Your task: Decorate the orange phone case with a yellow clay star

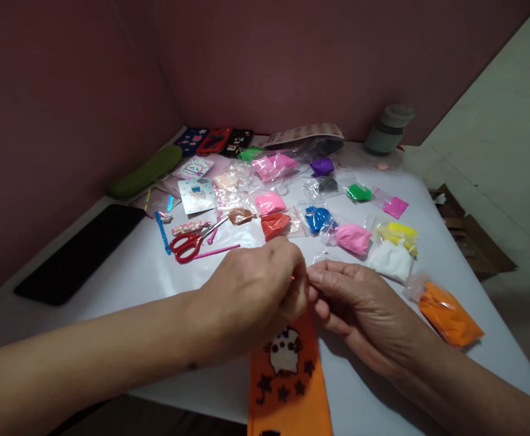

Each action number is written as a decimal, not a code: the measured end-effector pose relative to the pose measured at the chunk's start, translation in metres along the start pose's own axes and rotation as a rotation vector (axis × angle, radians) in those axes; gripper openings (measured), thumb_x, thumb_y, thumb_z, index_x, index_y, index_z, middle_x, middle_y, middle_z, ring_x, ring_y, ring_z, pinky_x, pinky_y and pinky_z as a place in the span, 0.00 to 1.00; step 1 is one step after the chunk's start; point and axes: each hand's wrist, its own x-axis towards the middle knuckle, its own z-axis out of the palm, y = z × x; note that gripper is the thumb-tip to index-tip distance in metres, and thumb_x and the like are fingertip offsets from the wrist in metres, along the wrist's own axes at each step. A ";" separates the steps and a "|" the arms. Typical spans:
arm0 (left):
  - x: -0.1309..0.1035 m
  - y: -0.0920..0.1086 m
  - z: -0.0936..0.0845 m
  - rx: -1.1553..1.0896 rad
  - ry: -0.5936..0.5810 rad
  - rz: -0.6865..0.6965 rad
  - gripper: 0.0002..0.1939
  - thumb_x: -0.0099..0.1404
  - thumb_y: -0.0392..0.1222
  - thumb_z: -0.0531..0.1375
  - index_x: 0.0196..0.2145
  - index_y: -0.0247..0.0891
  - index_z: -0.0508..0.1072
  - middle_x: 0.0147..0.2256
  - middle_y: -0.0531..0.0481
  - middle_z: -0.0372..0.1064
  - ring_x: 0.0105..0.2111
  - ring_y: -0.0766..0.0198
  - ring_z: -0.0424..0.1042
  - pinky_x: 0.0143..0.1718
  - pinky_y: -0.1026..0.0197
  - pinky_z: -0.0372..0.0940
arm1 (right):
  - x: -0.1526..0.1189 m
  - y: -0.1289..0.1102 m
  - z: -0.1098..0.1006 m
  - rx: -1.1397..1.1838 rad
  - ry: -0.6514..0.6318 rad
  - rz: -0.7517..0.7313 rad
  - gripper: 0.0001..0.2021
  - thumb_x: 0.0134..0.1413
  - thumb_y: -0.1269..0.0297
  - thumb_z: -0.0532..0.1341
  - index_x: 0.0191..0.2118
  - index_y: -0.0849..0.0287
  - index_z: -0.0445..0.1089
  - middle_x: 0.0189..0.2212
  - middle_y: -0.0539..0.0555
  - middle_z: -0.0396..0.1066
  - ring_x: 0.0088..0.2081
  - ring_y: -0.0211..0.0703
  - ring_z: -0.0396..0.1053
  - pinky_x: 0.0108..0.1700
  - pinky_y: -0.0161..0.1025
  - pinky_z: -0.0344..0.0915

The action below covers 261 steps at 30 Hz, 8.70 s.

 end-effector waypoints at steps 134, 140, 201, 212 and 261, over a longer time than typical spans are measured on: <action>-0.007 -0.026 -0.038 -0.079 -0.096 -0.118 0.11 0.64 0.34 0.54 0.26 0.38 0.73 0.23 0.54 0.71 0.23 0.69 0.67 0.26 0.65 0.58 | 0.003 0.000 -0.001 -0.063 0.045 0.061 0.10 0.41 0.64 0.74 0.25 0.66 0.78 0.22 0.53 0.73 0.19 0.26 0.63 0.21 0.21 0.61; -0.008 -0.028 -0.030 -0.131 -0.038 -0.132 0.09 0.64 0.36 0.57 0.26 0.39 0.73 0.22 0.55 0.69 0.22 0.69 0.64 0.24 0.65 0.58 | 0.004 0.000 -0.001 -0.049 0.053 0.066 0.09 0.40 0.65 0.74 0.24 0.65 0.76 0.21 0.52 0.72 0.18 0.26 0.63 0.21 0.21 0.61; -0.023 -0.057 -0.010 -0.146 0.041 -0.038 0.09 0.66 0.36 0.58 0.30 0.35 0.75 0.24 0.55 0.73 0.23 0.74 0.68 0.25 0.71 0.57 | 0.009 0.000 -0.006 0.043 0.070 0.035 0.08 0.38 0.65 0.74 0.24 0.65 0.79 0.20 0.52 0.75 0.20 0.29 0.69 0.26 0.21 0.70; -0.020 -0.057 -0.005 -0.161 -0.063 -0.160 0.10 0.65 0.39 0.55 0.30 0.36 0.74 0.25 0.52 0.73 0.24 0.70 0.68 0.26 0.68 0.58 | 0.007 -0.002 -0.007 0.014 0.060 0.025 0.06 0.41 0.65 0.72 0.24 0.63 0.79 0.21 0.54 0.75 0.18 0.29 0.66 0.23 0.22 0.67; 0.000 -0.033 -0.046 -0.640 -0.188 -0.525 0.13 0.57 0.34 0.59 0.42 0.40 0.71 0.16 0.60 0.63 0.13 0.74 0.58 0.11 0.72 0.50 | 0.014 -0.002 -0.016 -0.071 0.046 -0.057 0.05 0.43 0.66 0.70 0.24 0.62 0.79 0.20 0.54 0.74 0.18 0.30 0.65 0.17 0.22 0.62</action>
